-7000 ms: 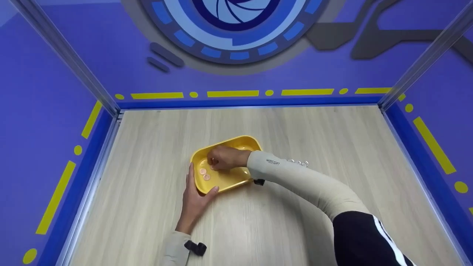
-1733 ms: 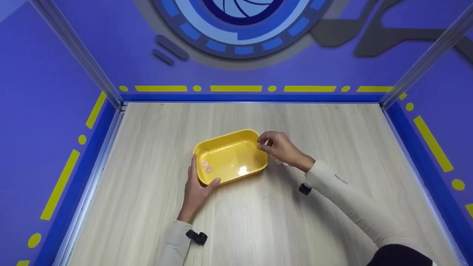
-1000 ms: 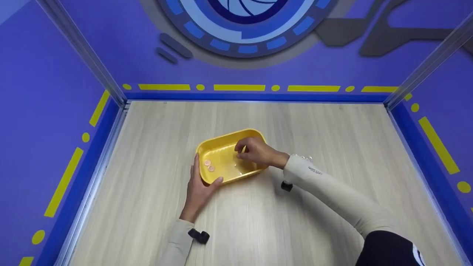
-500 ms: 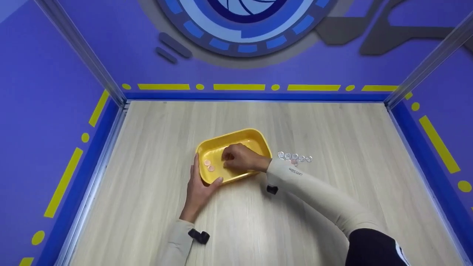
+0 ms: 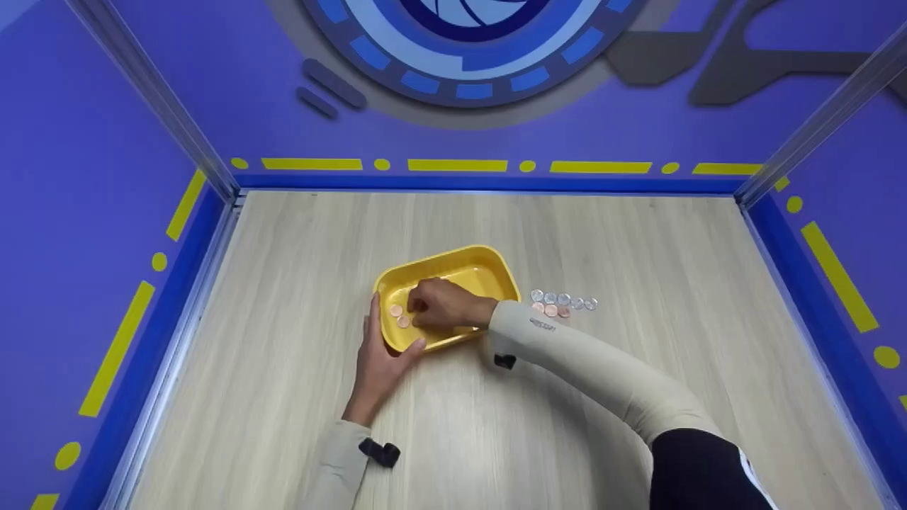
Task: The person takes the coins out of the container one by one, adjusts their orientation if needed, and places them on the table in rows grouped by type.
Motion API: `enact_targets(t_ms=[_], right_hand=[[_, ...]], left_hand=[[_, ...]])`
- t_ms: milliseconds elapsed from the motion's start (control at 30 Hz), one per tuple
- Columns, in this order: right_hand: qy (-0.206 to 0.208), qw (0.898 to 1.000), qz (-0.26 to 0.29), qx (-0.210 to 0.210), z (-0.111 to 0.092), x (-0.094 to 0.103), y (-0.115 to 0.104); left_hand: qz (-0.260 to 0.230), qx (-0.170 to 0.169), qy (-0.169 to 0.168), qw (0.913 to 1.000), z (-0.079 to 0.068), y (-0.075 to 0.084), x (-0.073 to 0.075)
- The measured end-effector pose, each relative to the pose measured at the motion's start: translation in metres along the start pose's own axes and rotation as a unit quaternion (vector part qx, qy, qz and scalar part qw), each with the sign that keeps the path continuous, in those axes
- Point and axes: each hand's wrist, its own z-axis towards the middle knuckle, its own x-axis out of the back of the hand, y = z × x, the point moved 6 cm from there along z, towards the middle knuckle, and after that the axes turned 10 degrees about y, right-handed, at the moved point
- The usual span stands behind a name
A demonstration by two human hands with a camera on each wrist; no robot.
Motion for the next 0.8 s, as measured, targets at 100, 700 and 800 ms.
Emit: enact_targets(t_ms=[100, 700, 800], right_hand=[[0.0, 1.0, 0.0, 0.01, 0.003, -0.002, -0.005], [-0.028, 0.999, -0.031, -0.003, 0.012, -0.013, -0.019], [-0.021, 1.0, 0.007, -0.005, 0.009, -0.007, -0.018]], left_hand=[[0.004, -0.006, 0.003, 1.0, 0.0, 0.001, 0.0], [0.008, -0.006, 0.0, 1.0, 0.0, 0.002, 0.0], [0.006, -0.004, -0.002, 1.0, 0.0, 0.002, 0.0]])
